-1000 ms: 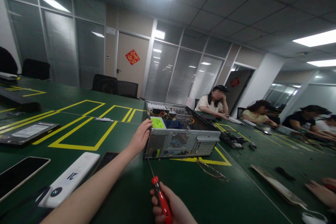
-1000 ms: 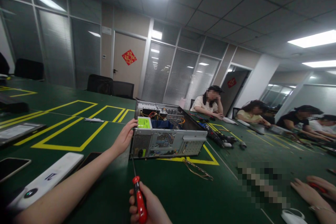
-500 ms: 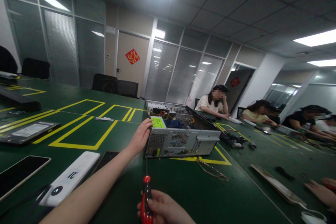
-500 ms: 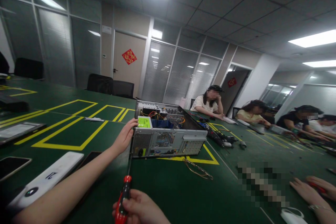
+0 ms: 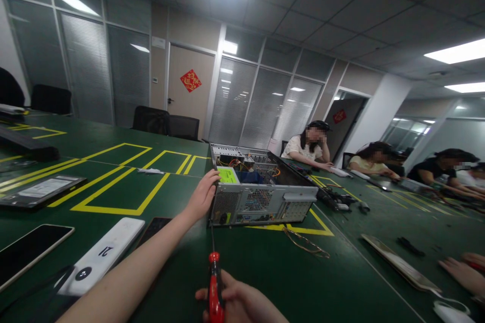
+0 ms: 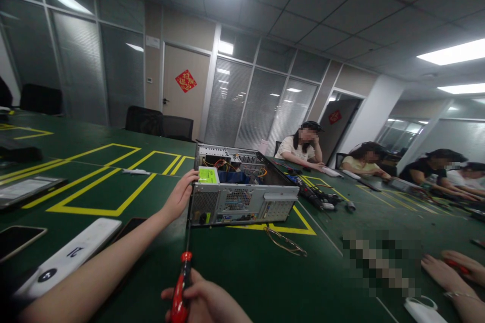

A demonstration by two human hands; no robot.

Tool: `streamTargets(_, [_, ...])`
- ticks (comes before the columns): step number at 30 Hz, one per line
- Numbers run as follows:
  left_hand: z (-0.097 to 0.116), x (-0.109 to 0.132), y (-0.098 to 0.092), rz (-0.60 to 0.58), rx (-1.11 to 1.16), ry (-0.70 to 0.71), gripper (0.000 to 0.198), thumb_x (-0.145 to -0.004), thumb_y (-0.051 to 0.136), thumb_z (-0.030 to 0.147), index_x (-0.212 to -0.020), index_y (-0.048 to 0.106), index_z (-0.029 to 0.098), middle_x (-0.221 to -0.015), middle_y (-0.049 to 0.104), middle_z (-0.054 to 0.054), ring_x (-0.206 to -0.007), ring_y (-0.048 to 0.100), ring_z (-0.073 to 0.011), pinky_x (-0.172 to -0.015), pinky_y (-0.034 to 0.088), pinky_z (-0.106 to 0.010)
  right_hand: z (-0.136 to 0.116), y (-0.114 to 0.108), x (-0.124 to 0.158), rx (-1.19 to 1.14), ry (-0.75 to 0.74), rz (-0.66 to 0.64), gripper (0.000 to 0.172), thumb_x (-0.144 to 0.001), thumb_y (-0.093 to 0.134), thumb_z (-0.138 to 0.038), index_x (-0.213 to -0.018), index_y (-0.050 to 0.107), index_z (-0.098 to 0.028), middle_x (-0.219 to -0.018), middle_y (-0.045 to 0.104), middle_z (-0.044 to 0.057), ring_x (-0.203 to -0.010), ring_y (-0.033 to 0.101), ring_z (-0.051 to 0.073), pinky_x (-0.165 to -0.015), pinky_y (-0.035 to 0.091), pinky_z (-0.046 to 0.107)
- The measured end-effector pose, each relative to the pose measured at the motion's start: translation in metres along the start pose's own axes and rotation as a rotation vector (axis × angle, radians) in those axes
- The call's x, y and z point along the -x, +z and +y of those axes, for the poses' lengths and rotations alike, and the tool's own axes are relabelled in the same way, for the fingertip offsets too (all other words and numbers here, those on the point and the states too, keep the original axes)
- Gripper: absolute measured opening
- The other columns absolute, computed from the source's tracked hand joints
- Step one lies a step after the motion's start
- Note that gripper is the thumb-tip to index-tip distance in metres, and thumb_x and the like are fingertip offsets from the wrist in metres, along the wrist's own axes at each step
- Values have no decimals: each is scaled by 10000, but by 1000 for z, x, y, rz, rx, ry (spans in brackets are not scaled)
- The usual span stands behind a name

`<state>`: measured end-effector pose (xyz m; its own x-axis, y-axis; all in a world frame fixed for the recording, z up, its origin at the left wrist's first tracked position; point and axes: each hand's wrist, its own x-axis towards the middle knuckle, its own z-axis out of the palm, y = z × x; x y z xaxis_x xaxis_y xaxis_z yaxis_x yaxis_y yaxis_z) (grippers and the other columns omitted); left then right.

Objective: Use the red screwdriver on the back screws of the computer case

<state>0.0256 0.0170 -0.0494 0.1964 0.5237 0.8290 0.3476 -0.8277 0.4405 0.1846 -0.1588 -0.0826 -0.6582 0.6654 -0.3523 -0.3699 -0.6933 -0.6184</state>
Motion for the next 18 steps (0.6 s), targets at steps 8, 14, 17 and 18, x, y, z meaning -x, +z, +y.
streamTargets(8, [-1,0,0,4,7,-3,338,-938,272,314,-1179,477,197,-1314,453,-96,-1298,343,-205,-1086,281,-451,5,-6,-3,73,-53,-41,631,-607,736,-171,-1169,450,-163,-1007,640,98,-877,633,207,-790,402,372])
streamTargets(14, [1,0,0,-1,0,-8,329,-937,273,303,-1176,475,202,-1316,450,-93,-1301,336,-205,-1087,281,-451,5,-3,-4,46,-49,237,423,-539,792,-335,-835,548,-157,-710,597,-17,-624,590,116,-562,383,239])
streamTargets(17, [1,-1,0,-2,0,-5,330,-937,272,307,-1171,477,198,-1314,449,-97,-1297,342,-202,-1089,279,-447,3,-2,-2,55,-47,252,428,-556,776,-373,-833,512,-182,-793,634,-1,-552,574,97,-475,314,197])
streamTargets(18, [1,-1,0,-1,2,-3,330,-937,273,308,-1170,478,197,-1314,449,-98,-1296,344,-202,-1088,280,-446,3,-2,-2,61,-48,236,442,-580,760,-391,-883,509,-188,-815,643,8,-505,549,83,-450,281,189])
